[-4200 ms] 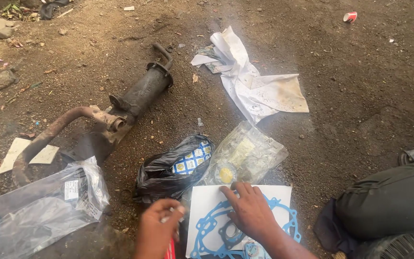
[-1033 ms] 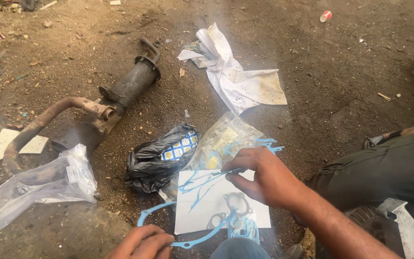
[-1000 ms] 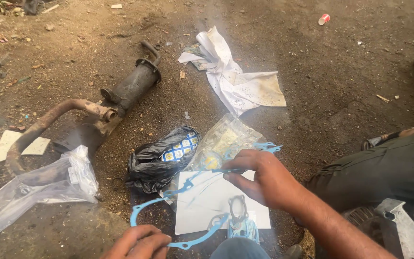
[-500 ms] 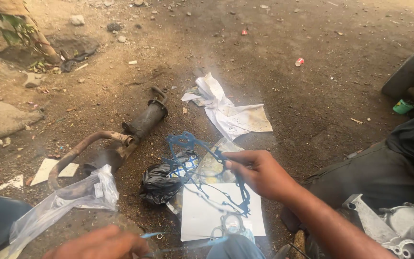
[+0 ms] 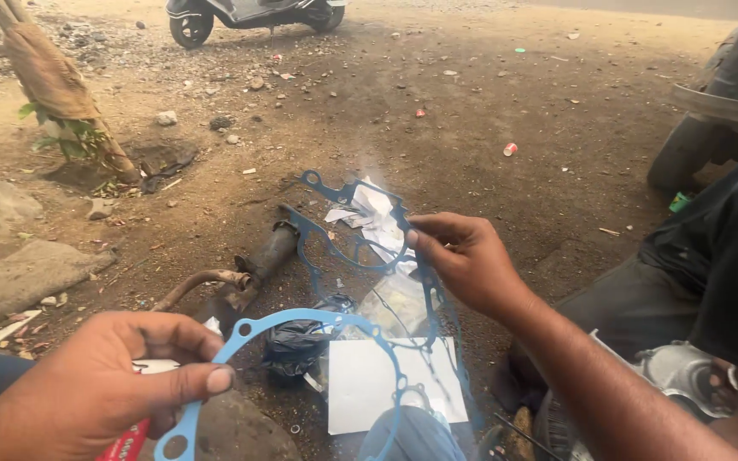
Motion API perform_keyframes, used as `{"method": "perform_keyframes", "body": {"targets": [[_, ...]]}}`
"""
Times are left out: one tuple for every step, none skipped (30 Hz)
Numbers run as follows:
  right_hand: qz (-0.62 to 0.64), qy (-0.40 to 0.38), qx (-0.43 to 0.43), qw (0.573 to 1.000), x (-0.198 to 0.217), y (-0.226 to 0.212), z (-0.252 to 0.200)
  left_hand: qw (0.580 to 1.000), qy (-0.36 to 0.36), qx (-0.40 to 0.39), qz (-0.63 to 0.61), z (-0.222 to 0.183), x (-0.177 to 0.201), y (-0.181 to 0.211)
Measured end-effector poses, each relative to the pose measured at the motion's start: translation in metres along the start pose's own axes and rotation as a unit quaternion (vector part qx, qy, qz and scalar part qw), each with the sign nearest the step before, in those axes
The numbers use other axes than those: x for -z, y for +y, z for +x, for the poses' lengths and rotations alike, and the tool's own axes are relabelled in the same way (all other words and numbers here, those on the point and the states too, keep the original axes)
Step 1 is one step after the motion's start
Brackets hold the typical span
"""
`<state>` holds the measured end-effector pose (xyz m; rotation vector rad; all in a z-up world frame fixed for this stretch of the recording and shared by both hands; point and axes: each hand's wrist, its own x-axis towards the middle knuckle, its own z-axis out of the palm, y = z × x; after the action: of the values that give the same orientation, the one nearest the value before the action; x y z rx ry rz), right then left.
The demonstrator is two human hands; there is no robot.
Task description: Applying sealant and installing gaskets onto an engine casing during a mechanical repair.
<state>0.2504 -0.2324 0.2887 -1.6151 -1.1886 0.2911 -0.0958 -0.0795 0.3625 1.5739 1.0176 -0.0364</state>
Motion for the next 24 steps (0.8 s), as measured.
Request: {"method": "perform_keyframes", "body": {"targets": [[0.028, -0.007, -0.032, 0.999, 0.007, 0.000, -0.001, 0.999, 0.029, -0.008, -0.009, 0.003, 0.002, -0.007], [0.024, -0.006, -0.034, 0.999, 0.011, 0.002, -0.005, 1.000, 0.025, -0.010, -0.011, 0.011, 0.007, -0.016], [0.028, -0.004, -0.063, 0.998, 0.015, 0.004, -0.009, 1.000, 0.014, -0.024, -0.003, 0.019, 0.011, -0.025], [0.033, -0.002, -0.092, 0.995, 0.019, 0.006, -0.012, 0.999, 0.003, -0.039, 0.005, 0.027, 0.016, -0.034], [0.030, -0.001, -0.091, 0.995, 0.022, 0.010, -0.016, 0.999, 0.001, -0.041, 0.004, 0.030, 0.016, -0.034], [0.069, -0.001, -0.074, 0.995, 0.024, 0.013, -0.019, 1.000, 0.010, -0.029, 0.001, 0.032, 0.017, -0.033], [0.109, -0.002, -0.056, 0.992, 0.025, 0.016, -0.021, 1.000, 0.021, -0.015, -0.002, 0.034, 0.020, -0.033], [0.109, -0.003, -0.054, 0.993, 0.028, 0.008, -0.024, 1.000, 0.022, -0.016, -0.003, 0.039, 0.019, -0.030], [0.088, -0.005, -0.073, 0.993, 0.030, 0.002, -0.028, 0.998, 0.058, -0.009, 0.037, 0.045, 0.017, -0.028], [0.067, -0.007, -0.092, 0.993, 0.031, -0.004, -0.031, 0.993, 0.093, -0.003, 0.076, 0.051, 0.016, -0.026], [0.066, -0.009, -0.093, 0.993, 0.034, -0.008, -0.033, 0.993, 0.093, -0.002, 0.075, 0.068, 0.018, -0.031], [0.074, -0.005, -0.081, 0.994, 0.036, -0.011, -0.035, 0.993, 0.092, -0.015, 0.071, 0.085, 0.019, -0.035], [0.081, 0.001, -0.069, 0.994, 0.041, -0.015, -0.036, 0.993, 0.090, -0.030, 0.068, 0.105, 0.020, -0.037], [0.078, 0.002, -0.068, 0.995, 0.043, -0.019, -0.038, 0.993, 0.089, -0.032, 0.067, 0.128, 0.024, -0.047], [0.086, 0.011, -0.066, 0.994, 0.046, -0.025, -0.041, 0.994, 0.093, -0.044, 0.030, 0.151, 0.028, -0.055], [0.094, 0.020, -0.064, 0.993, 0.049, -0.029, -0.043, 0.994, 0.096, -0.055, -0.007, 0.175, 0.031, -0.063], [0.091, 0.020, -0.066, 0.994, 0.052, -0.032, -0.045, 0.994, 0.093, -0.055, -0.009, 0.181, 0.025, -0.061], [0.105, 0.031, -0.069, 0.992, 0.055, -0.035, -0.047, 0.978, 0.184, -0.051, 0.086, 0.187, 0.019, -0.060], [0.120, 0.042, -0.071, 0.989, 0.058, -0.039, -0.049, 0.944, 0.273, -0.049, 0.180, 0.191, 0.015, -0.058], [0.118, 0.042, -0.072, 0.989, 0.062, -0.043, -0.051, 0.944, 0.272, -0.049, 0.179, 0.202, -0.001, -0.066], [0.194, 0.046, -0.080, 0.977, 0.065, -0.046, -0.054, 0.978, 0.188, -0.060, 0.067, 0.213, -0.017, -0.074], [0.268, 0.049, -0.087, 0.958, 0.068, -0.049, -0.057, 0.991, 0.100, -0.072, -0.046, 0.223, -0.032, -0.083], [0.268, 0.048, -0.089, 0.958, 0.069, -0.050, -0.059, 0.991, 0.100, -0.070, -0.047, 0.224, -0.058, -0.100], [0.339, 0.065, -0.092, 0.934, 0.069, -0.051, -0.062, 0.973, -0.049, -0.108, -0.196, 0.225, -0.083, -0.116]]}}
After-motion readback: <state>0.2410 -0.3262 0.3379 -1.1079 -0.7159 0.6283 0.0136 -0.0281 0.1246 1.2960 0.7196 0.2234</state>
